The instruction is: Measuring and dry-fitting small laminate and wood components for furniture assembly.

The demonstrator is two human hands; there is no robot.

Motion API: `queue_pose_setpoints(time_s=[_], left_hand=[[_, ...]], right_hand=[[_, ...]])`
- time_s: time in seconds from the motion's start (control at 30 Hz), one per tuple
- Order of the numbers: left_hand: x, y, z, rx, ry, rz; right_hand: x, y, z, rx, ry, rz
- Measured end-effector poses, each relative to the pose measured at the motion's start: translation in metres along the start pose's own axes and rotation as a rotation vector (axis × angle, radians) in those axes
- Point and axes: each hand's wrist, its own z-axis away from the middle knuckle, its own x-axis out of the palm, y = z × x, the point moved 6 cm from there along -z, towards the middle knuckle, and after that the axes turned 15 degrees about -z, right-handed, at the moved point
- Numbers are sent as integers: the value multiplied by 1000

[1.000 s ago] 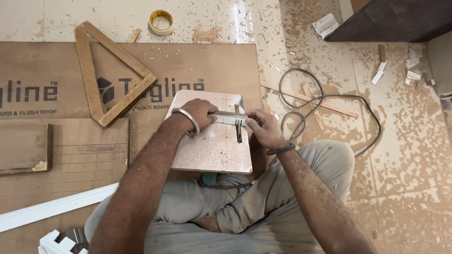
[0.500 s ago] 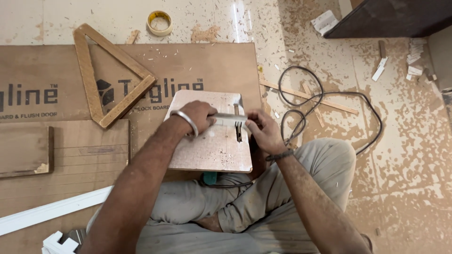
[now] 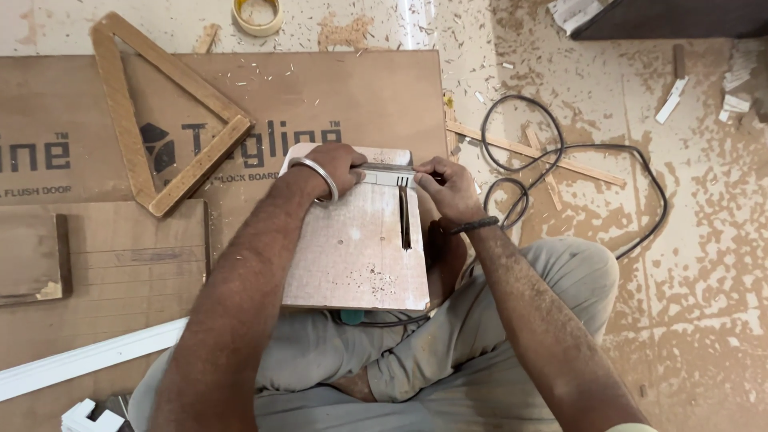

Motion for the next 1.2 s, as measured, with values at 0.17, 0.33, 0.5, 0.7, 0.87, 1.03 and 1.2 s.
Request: queue_pose_setpoints(time_s=[0.17, 0.33, 0.5, 0.7, 0.87, 1.03, 1.2], left_hand=[[-1, -1, 4, -25, -34, 8], [-1, 1, 14, -24, -30, -2], [3, 0, 12, 7, 13, -19], [2, 0, 14, -3, 2, -1], [1, 1, 19, -31, -36, 16], [0, 3, 24, -51, -58, 18], [-2, 5, 27, -44, -45, 32]], right_hand=[[-1, -3, 1, -56, -45, 13], [2, -5, 8, -34, -44, -20], [-1, -12, 8, -108, -55, 7], [-1, -7, 6, -65, -83, 10], [1, -8, 8, -52, -97, -35], [4, -19, 13, -61, -110, -5], [5, -26, 17, -54, -102, 3]])
